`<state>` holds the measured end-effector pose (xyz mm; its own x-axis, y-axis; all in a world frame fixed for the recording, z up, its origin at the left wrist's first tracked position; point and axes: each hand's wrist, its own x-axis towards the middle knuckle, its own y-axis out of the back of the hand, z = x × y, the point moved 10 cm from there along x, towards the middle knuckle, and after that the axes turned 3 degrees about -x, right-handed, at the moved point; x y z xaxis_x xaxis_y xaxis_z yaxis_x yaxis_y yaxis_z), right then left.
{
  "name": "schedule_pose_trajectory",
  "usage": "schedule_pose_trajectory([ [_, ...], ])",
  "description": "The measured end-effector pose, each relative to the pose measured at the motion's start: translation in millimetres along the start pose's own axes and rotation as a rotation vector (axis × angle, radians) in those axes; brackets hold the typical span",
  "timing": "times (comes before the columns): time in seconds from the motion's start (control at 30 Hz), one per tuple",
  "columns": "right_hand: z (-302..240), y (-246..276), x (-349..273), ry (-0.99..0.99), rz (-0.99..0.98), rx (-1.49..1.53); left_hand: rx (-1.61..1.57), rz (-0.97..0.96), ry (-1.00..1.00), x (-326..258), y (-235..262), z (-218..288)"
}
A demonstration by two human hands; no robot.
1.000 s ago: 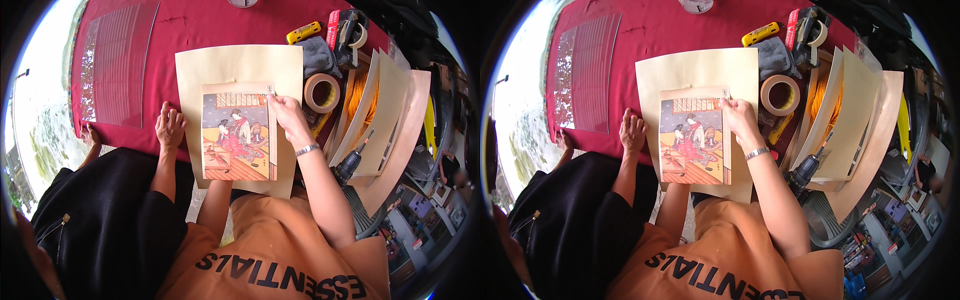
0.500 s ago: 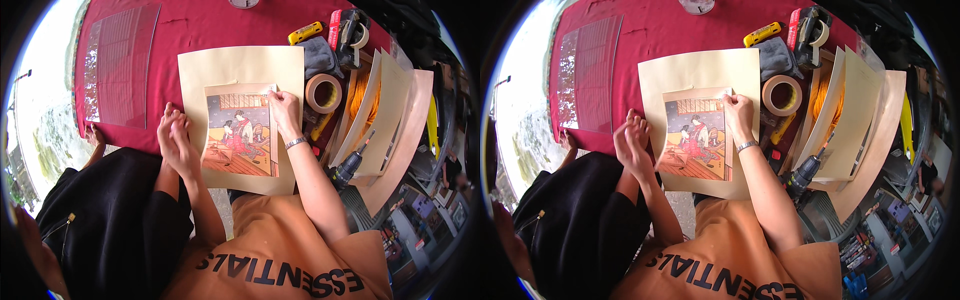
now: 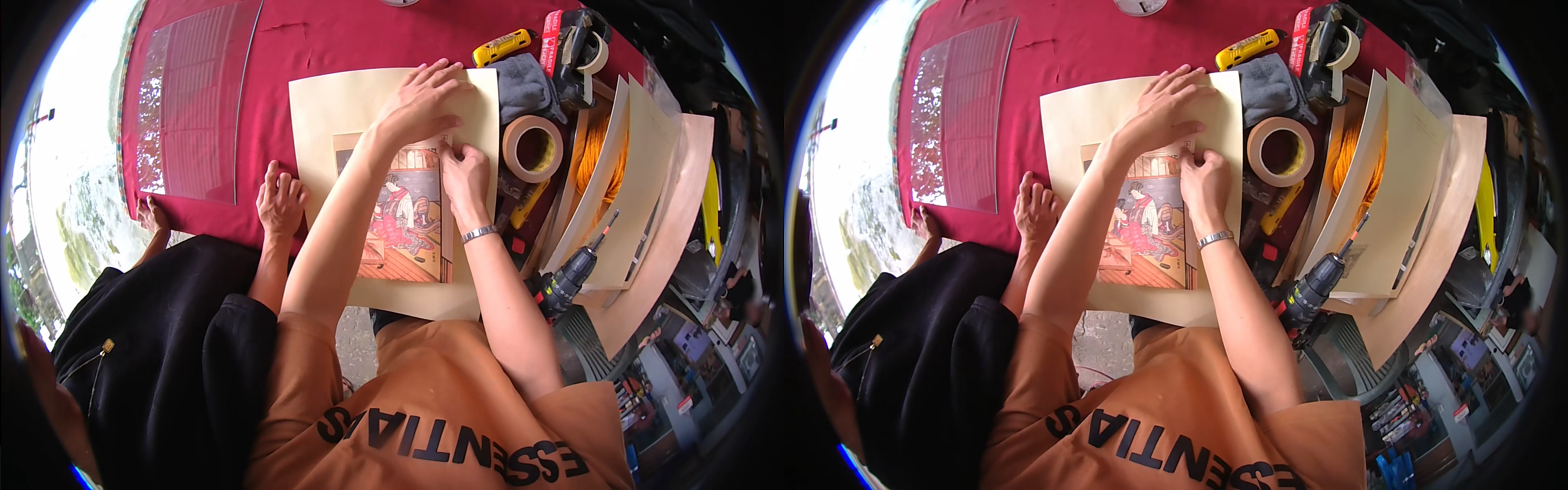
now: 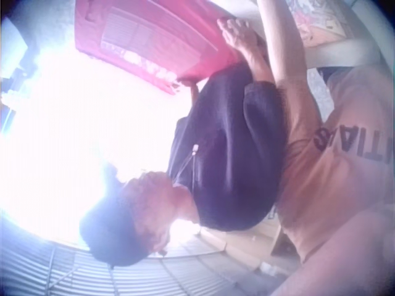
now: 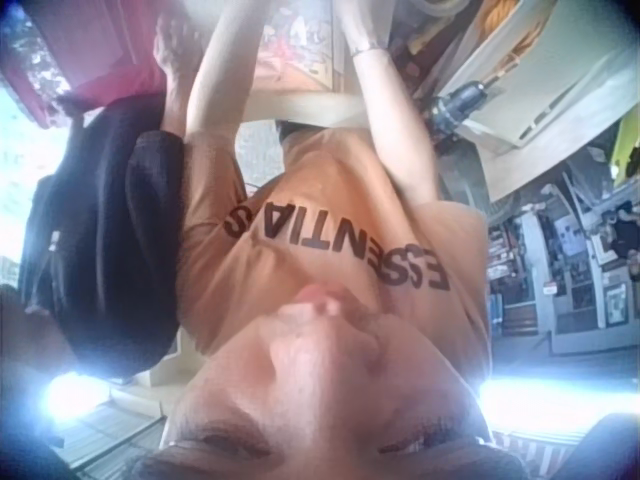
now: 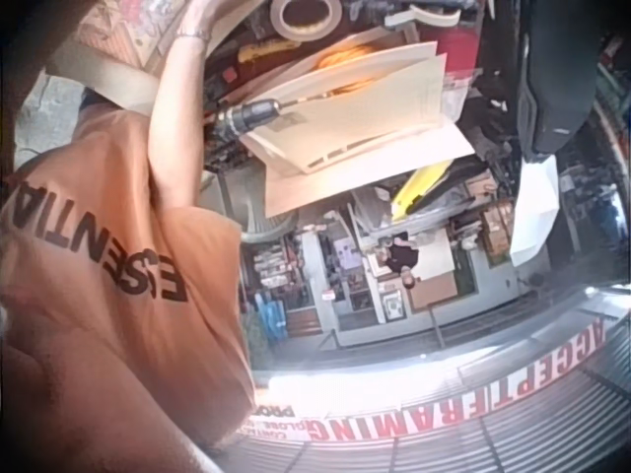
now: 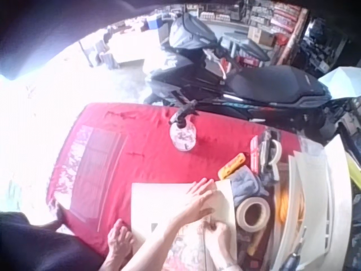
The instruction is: The person aligns a printed image on a backing board, places a mat board over it, and then positions a yellow frame on top. They later handle a large sheet of bubble wrap.
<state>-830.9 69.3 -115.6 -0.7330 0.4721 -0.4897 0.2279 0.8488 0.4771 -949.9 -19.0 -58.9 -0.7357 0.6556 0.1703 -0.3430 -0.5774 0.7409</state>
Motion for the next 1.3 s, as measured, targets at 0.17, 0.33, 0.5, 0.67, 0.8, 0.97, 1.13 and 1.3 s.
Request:
schedule_pose_trajectory([
  [0.17,-20,5,-8,-0.074,0.016,-0.13,0.015,0.044,-0.009,-2,-10,-12],
  [0.33,-19,8,-5,0.046,0.063,-0.171,0.06,0.078,-0.005,5,-1,-7],
  [0.5,-27,3,-8,0.081,0.051,-0.029,0.144,0.017,0.037,21,12,-13],
  [0.67,-25,0,-7,0.072,0.043,-0.026,0.029,-0.05,0.087,31,12,-30],
  [0.8,-38,2,-8,0.129,0.059,-0.124,0.201,0.045,-0.03,33,21,-28],
  [0.97,-44,-3,3,0.157,0.056,-0.1,0.009,-0.312,0.381,35,28,-41],
  [1.13,-64,-15,19,0.217,0.021,-0.154,0.061,-0.139,0.417,36,64,-45],
  [1.3,-59,-24,30,0.143,-0.046,-0.182,0.011,0.022,0.355,23,67,-66],
])
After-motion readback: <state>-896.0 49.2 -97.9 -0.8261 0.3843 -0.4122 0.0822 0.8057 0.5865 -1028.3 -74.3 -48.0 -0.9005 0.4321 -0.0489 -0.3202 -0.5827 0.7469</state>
